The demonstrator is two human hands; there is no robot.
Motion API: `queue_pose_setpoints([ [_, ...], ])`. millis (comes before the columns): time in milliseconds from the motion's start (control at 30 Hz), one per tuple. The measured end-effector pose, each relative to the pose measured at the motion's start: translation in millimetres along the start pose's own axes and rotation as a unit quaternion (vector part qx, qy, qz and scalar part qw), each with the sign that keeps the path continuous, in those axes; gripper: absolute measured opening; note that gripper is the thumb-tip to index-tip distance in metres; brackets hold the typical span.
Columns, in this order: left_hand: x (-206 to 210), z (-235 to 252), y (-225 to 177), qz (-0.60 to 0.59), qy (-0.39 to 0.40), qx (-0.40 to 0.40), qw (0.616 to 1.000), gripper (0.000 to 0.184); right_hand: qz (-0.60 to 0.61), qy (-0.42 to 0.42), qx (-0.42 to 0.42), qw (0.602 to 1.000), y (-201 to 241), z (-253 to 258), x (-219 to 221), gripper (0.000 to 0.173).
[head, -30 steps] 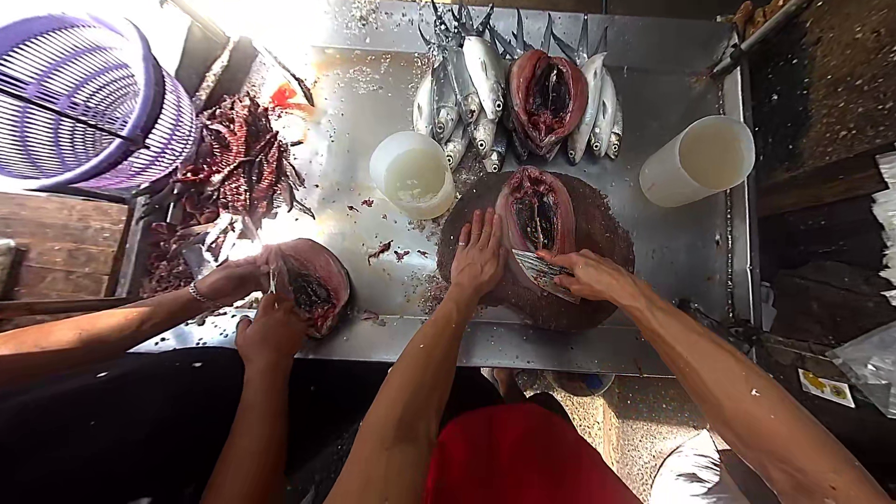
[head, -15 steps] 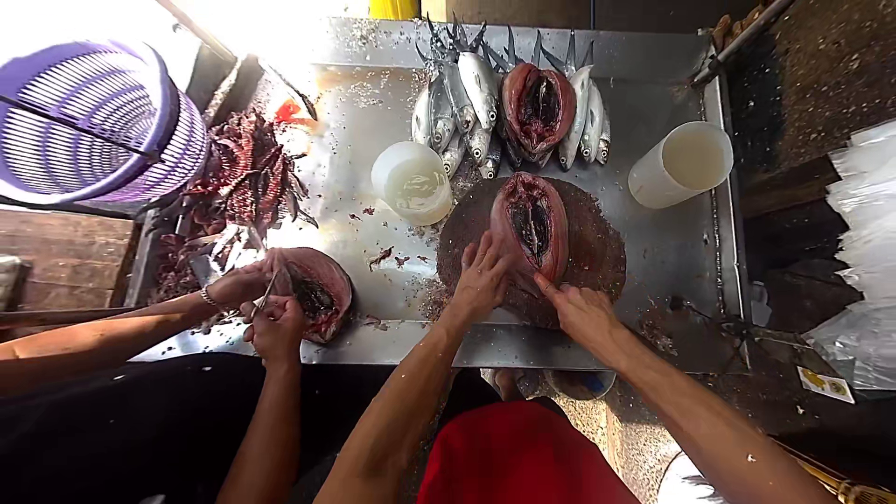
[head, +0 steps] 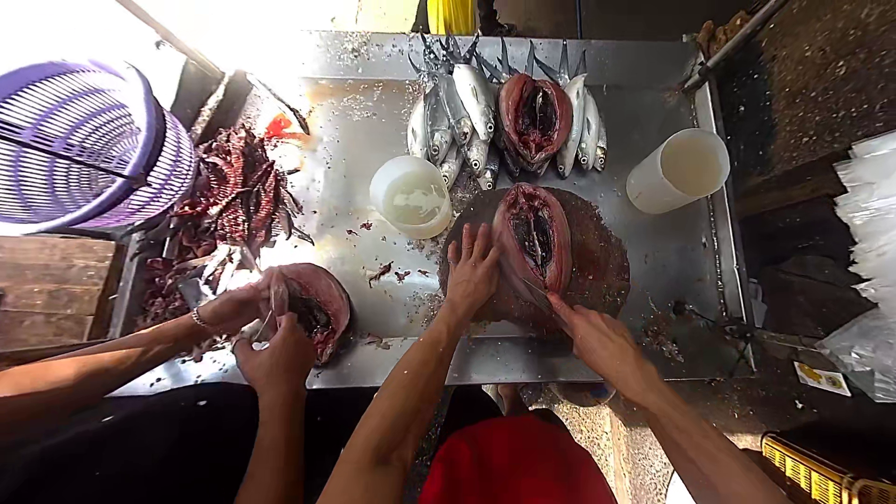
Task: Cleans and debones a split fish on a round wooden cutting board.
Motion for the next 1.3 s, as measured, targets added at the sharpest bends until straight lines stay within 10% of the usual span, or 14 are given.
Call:
queue_pose_setpoints([
  [433,4,0,11,-0.037,0.020,-0.041,0.998,0.050,0.374,-0.027,-0.067,0.925,-1,111,-23,0.065],
  [1300,2,2,12,-0.082,0.009,-0.031,0.996,0.048,0.108,0.033,-0.036,0.993,32,113,-60,0.069],
])
Point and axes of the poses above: each hand's wrist, its own z-axis towards the middle knuckle, its own x-axis out of the palm, y = z × x, the point moved 6 cm from there along z, towards the middle knuckle, and after that the axes turned 5 degrees about y, right-handed, at the moved point
